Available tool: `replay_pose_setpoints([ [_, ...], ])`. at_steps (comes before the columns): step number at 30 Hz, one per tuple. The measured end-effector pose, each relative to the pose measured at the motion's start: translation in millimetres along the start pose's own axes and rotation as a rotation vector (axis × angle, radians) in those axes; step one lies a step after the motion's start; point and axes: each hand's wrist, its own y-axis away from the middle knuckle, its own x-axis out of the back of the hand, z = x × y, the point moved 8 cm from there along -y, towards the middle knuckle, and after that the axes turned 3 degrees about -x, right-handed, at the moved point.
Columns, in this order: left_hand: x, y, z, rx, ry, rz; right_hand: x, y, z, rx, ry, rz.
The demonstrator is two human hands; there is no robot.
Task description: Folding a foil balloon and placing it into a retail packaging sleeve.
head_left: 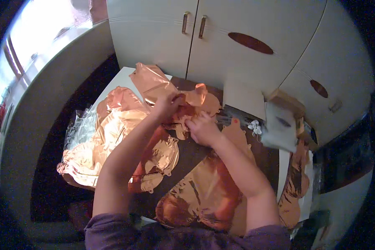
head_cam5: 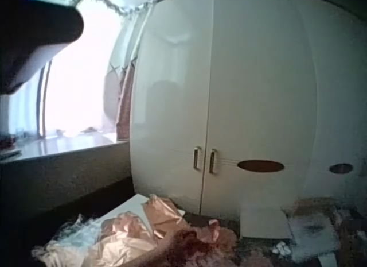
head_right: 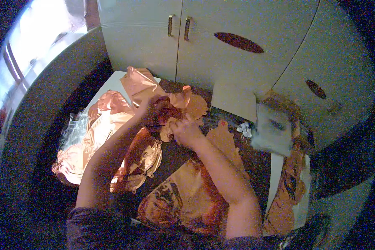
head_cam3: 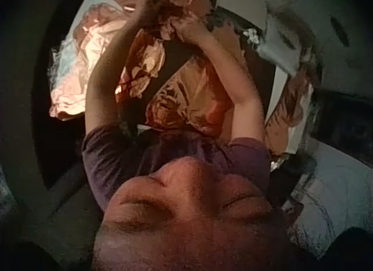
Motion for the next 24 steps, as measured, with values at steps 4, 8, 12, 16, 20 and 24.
replay_pose_setpoints([
  [4, -3.7, 1.2, -10.1, -0.025, 0.108, 0.001, 10.4, -3.7, -4.9, 0.019, 0.022, 0.029],
  [8, -11.3, 4.2, -4.3, 0.086, 0.139, -0.087, -4.6, -3.2, 0.9, -0.007, 0.063, 0.004],
  [12, -15.8, 11.9, -16.3, 0.108, 0.075, -0.098, 1.0, -2.5, 2.1, -0.024, -0.039, 0.059],
  [16, -19.6, 19.5, -6.2, 0.109, 0.196, -0.154, 8.5, -3.9, 4.8, -0.002, -0.077, 0.062],
  [20, -17.3, 23.4, 12.9, -0.040, -0.078, -0.191, -10.8, -6.6, -1.2, 0.026, 0.081, -0.136],
  [24, -16.0, 24.5, 15.8, -0.049, -0.029, -0.123, -0.8, -3.5, 0.2, 0.003, -0.020, -0.009],
])
